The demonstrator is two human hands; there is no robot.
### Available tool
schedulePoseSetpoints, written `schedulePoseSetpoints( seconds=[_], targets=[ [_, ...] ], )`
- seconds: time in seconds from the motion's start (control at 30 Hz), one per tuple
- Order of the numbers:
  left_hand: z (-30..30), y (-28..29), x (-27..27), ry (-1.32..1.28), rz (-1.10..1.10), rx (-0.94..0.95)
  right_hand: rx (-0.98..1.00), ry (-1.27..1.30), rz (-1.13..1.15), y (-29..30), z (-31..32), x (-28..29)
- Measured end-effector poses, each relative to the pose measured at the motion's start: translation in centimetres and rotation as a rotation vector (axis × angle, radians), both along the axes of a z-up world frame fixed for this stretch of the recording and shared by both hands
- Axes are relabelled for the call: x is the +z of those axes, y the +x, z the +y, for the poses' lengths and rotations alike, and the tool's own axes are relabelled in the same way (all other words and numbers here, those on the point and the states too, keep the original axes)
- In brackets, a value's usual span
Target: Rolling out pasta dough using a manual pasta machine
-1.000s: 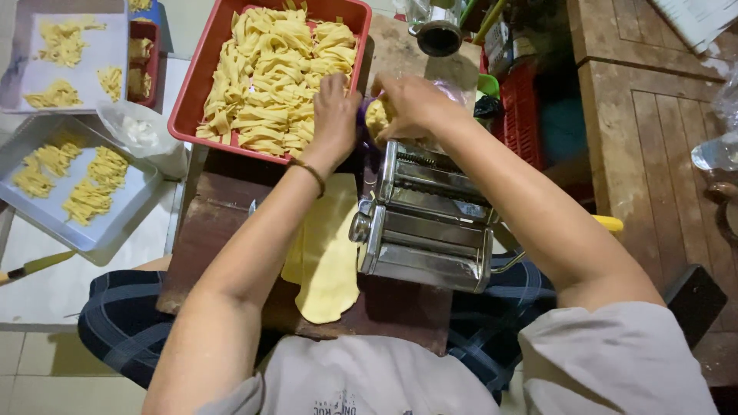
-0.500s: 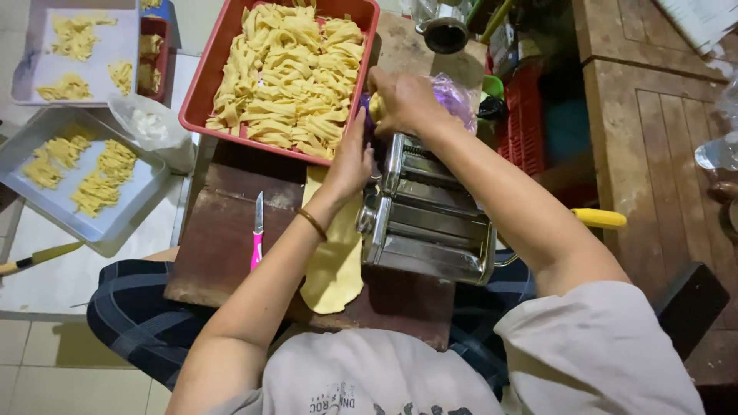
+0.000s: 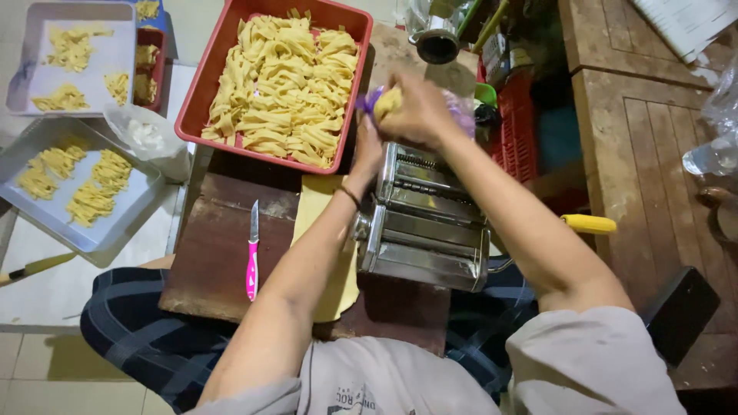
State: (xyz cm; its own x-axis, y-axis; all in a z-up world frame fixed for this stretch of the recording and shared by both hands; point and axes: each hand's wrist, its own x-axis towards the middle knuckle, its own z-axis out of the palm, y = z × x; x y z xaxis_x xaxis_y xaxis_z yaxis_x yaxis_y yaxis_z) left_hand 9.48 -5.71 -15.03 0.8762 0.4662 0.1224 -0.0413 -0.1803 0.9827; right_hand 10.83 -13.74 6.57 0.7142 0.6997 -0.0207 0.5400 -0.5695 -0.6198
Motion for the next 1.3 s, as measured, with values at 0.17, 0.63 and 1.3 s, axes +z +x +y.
schedulePoseSetpoints(
  seconds=[0.17, 0.63, 1.3],
  targets=[
    [0.1, -0.6, -2.1, 0.156, -0.275, 0.101, 0.03, -0.1, -0.042, 0.5, -0.6, -2.8],
    [1.1, 2.8, -6.1, -0.184, -0.221, 0.133, 0.114, -0.531, -0.213, 0.3, 2.9, 1.2],
    [0.6, 0.4, -2.6, 0.268, -0.208, 0.099, 0.119, -0.418, 0.364, 1.3, 0.6, 2.0]
  ],
)
